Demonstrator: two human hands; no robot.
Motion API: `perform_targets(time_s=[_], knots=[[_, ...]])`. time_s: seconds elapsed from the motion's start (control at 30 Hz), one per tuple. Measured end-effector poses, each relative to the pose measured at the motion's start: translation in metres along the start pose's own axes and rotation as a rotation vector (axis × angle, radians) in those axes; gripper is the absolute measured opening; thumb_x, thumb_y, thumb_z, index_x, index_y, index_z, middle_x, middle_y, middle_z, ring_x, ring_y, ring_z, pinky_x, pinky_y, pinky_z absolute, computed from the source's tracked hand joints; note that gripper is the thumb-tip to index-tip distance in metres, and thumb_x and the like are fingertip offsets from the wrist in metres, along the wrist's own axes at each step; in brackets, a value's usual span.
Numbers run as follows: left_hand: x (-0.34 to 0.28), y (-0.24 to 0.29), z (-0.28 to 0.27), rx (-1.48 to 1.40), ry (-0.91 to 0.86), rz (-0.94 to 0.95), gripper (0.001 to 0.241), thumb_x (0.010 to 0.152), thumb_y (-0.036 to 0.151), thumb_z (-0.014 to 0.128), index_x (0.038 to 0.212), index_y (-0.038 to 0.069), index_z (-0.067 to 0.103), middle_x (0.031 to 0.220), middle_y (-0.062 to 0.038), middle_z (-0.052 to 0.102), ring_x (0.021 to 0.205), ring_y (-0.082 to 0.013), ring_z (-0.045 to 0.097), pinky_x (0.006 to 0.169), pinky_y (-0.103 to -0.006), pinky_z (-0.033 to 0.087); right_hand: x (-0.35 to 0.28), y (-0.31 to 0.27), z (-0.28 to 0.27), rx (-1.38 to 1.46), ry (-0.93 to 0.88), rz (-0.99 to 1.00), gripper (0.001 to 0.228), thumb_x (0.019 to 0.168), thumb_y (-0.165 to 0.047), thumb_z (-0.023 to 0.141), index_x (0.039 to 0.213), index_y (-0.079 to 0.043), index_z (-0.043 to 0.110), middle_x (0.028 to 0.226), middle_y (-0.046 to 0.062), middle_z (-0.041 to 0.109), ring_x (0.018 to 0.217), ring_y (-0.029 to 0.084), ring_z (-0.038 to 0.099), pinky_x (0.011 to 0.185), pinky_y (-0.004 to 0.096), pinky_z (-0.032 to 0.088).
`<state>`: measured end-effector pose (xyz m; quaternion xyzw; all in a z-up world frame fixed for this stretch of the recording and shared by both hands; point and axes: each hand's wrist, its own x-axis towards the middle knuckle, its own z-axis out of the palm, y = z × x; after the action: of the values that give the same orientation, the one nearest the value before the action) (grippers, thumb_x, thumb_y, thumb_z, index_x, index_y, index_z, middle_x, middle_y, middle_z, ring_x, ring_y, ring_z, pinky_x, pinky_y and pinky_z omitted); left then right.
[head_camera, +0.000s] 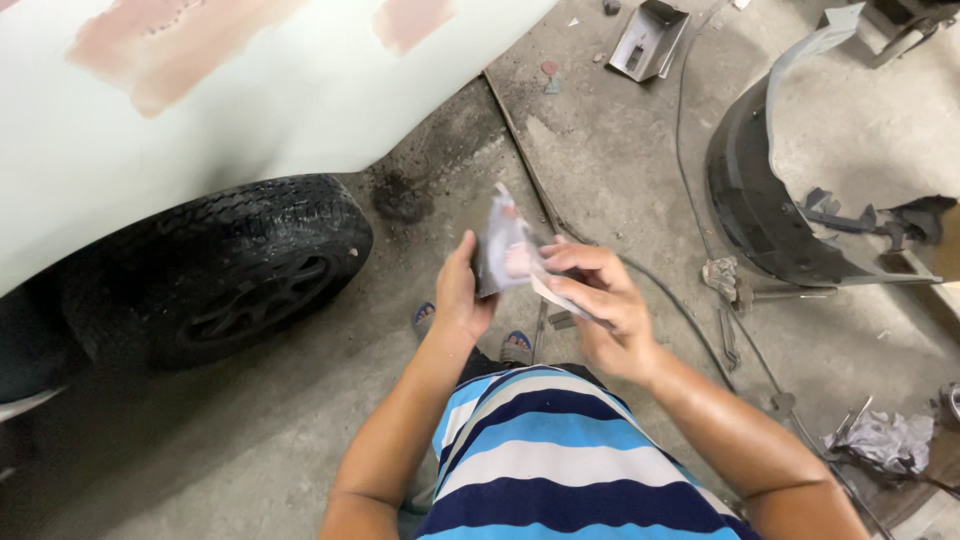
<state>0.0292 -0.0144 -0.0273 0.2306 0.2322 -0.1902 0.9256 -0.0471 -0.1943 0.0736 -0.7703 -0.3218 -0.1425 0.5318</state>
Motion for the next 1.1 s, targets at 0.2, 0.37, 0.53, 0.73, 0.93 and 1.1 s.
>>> perform_targets(time_s=[0.2, 0.37, 0.53, 0.73, 0.93, 1.1], knots=[[-0.009, 0.002, -0.006, -0.029, -0.047, -0.108, 0.032, 0.103, 0.032, 0.053, 0.119, 0.006, 0.062, 0.112, -0.010, 0.070, 0.097, -0.0217, 0.070, 0.083, -0.0385, 0.059, 0.004, 0.025, -0.005, -0.135, -0.072, 0.177, 0.067, 0.079, 0.020, 0.061, 0.134, -0.016, 0.067, 0.138, 0.011, 0.055, 0.136, 0.029, 0.054, 0.116, 0.047, 0.048], [-0.018, 0.009, -0.005, 0.058, 0.020, 0.088, 0.026, 0.101, 0.029, 0.061, 0.116, 0.008, 0.061, 0.106, -0.007, 0.069, 0.092, -0.0198, 0.068, 0.076, -0.0387, 0.059, 0.040, -0.006, -0.078, -0.853, -0.370, 0.049, 0.073, 0.055, 0.008, 0.069, 0.122, -0.020, 0.075, 0.121, 0.010, 0.064, 0.131, 0.035, 0.056, 0.117, 0.060, 0.037], [-0.020, 0.009, 0.012, 0.209, 0.024, 0.238, 0.031, 0.104, 0.032, 0.063, 0.114, 0.003, 0.058, 0.108, -0.009, 0.065, 0.094, -0.0209, 0.066, 0.077, -0.0397, 0.058, 0.042, -0.019, -0.054, -0.779, -0.270, -0.087, 0.061, 0.074, -0.009, 0.079, 0.132, -0.028, 0.071, 0.133, 0.006, 0.060, 0.138, 0.031, 0.051, 0.125, 0.061, 0.031], [-0.024, 0.016, 0.005, 0.316, -0.152, 0.286, 0.037, 0.104, 0.022, 0.046, 0.134, 0.001, 0.054, 0.128, -0.008, 0.066, 0.111, -0.0187, 0.068, 0.096, -0.0357, 0.056, 0.035, 0.003, -0.023, -0.818, -0.410, -0.101, 0.069, 0.072, -0.011, 0.080, 0.137, -0.028, 0.064, 0.133, 0.007, 0.058, 0.140, 0.030, 0.048, 0.123, 0.060, 0.029], [-0.017, 0.019, -0.012, 0.985, -0.231, 0.505, 0.040, 0.110, 0.029, 0.050, 0.119, -0.006, 0.067, 0.109, -0.008, 0.070, 0.097, -0.0133, 0.062, 0.084, -0.0271, 0.050, 0.045, 0.010, -0.036, -0.770, -0.392, -0.002, 0.068, 0.067, -0.008, 0.075, 0.131, -0.029, 0.067, 0.134, 0.004, 0.060, 0.139, 0.029, 0.051, 0.123, 0.056, 0.031], [0.002, 0.019, -0.020, 0.917, -0.106, 0.462, 0.040, 0.111, 0.029, 0.054, 0.114, -0.008, 0.067, 0.101, -0.011, 0.066, 0.087, -0.0158, 0.056, 0.071, -0.0292, 0.046, 0.024, 0.013, -0.009, -0.571, -0.430, 0.008, 0.064, 0.070, -0.004, 0.076, 0.128, -0.030, 0.070, 0.133, 0.002, 0.062, 0.136, 0.025, 0.053, 0.125, 0.057, 0.030]])
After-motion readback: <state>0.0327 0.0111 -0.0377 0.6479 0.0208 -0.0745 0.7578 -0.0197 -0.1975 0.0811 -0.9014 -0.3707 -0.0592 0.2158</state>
